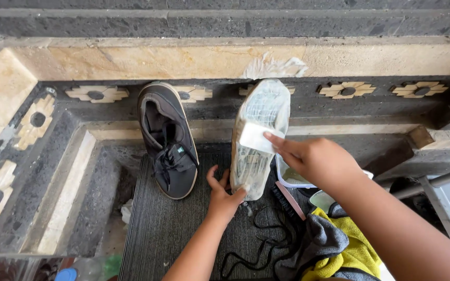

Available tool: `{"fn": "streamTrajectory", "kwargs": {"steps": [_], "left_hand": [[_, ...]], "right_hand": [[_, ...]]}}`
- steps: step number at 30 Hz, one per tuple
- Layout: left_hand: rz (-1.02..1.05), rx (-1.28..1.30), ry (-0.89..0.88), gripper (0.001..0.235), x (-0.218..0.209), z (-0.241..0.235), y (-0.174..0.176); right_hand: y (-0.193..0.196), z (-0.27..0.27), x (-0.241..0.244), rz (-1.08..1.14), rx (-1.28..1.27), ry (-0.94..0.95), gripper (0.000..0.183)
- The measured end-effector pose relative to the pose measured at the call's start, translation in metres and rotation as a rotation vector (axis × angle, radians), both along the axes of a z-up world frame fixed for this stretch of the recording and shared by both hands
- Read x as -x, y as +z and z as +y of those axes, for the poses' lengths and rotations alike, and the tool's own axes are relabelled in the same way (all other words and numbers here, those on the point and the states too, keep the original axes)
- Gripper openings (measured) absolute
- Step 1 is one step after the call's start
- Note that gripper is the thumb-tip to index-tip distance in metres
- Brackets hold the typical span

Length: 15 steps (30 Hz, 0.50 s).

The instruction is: Scrubbing the sole of a shoe with a brush and soapy water to remove dirt

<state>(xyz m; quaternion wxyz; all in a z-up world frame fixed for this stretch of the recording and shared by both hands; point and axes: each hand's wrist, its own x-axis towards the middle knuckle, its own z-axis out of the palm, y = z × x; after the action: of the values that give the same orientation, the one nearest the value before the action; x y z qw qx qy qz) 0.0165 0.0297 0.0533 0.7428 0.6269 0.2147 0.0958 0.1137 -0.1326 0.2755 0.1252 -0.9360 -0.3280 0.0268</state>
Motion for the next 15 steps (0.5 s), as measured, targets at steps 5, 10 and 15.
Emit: {"fn": "streamTrajectory", "kwargs": {"steps": [5,10,15], "left_hand": [[-0.004,-0.011,-0.016,0.099,-0.005,0.005,-0.026],[-0.009,-0.044,-0.032,0.096,-0.008,0.004,-0.022],[0.000,-0.086,-0.044,0.097,-0.006,0.006,-0.025]], "right_hand": [[0.003,-0.018,-0.027,-0.108,0.007,-0.101,0.029],[-0.008,-0.010,-0.018,-0.144,-0.049,-0.037,0.032],[-0.010,-0.028,-0.017,-0.275,0.008,0.048,0.021]]}}
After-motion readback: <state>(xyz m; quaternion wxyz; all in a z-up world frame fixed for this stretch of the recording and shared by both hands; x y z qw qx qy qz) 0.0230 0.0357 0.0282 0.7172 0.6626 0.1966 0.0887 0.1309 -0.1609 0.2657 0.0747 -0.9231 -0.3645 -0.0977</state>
